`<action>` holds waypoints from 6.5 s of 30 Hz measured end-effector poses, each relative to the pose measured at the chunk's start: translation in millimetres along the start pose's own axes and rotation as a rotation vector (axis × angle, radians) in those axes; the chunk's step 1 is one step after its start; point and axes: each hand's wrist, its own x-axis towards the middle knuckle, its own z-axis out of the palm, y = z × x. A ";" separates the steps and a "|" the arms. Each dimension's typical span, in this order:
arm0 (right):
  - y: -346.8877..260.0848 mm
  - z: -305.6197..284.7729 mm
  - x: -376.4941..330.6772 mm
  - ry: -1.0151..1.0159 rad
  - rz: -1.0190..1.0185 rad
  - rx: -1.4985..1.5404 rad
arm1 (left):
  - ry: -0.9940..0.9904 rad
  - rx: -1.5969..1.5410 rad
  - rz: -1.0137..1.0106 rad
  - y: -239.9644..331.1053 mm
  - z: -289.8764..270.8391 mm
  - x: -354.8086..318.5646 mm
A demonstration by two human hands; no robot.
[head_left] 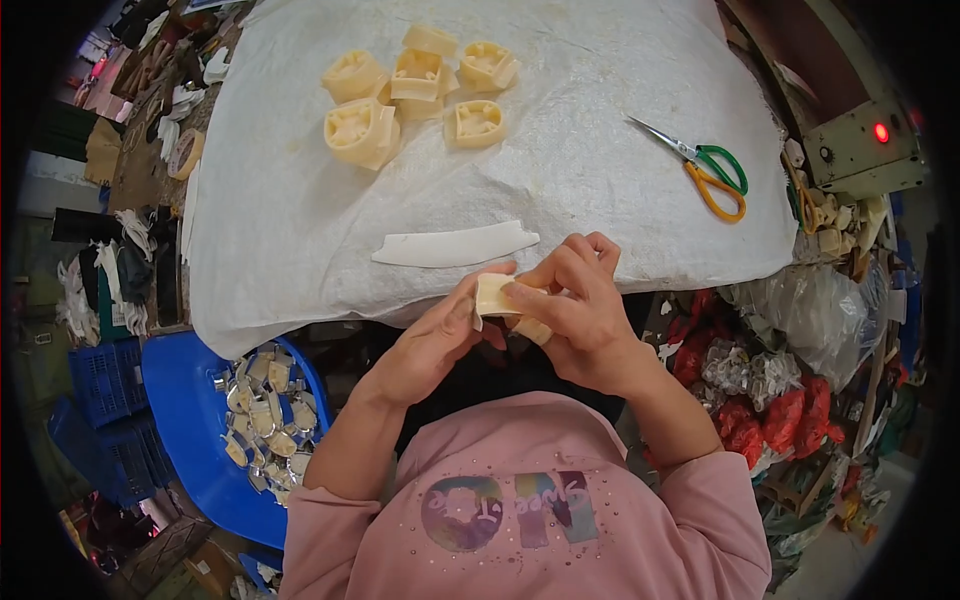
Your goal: Cutting and assembling small shoe components and decorative elements.
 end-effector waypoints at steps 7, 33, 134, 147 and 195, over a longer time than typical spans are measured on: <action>-5.5 -7.0 0.6 -0.094 0.011 0.140 | -0.080 -0.168 -0.122 2.4 2.5 4.4; -1.9 -2.8 -5.3 0.018 0.053 0.152 | 0.460 0.438 0.592 -10.1 16.1 2.5; 20.9 -7.8 -25.6 -0.160 0.914 1.244 | 0.209 0.897 0.749 -14.5 30.1 11.3; 20.3 3.0 -21.3 -0.092 0.791 1.094 | 0.244 1.049 0.722 -15.7 24.2 17.2; 21.0 -23.7 -19.9 -0.058 0.805 1.200 | 0.292 0.904 0.666 -8.3 38.6 26.0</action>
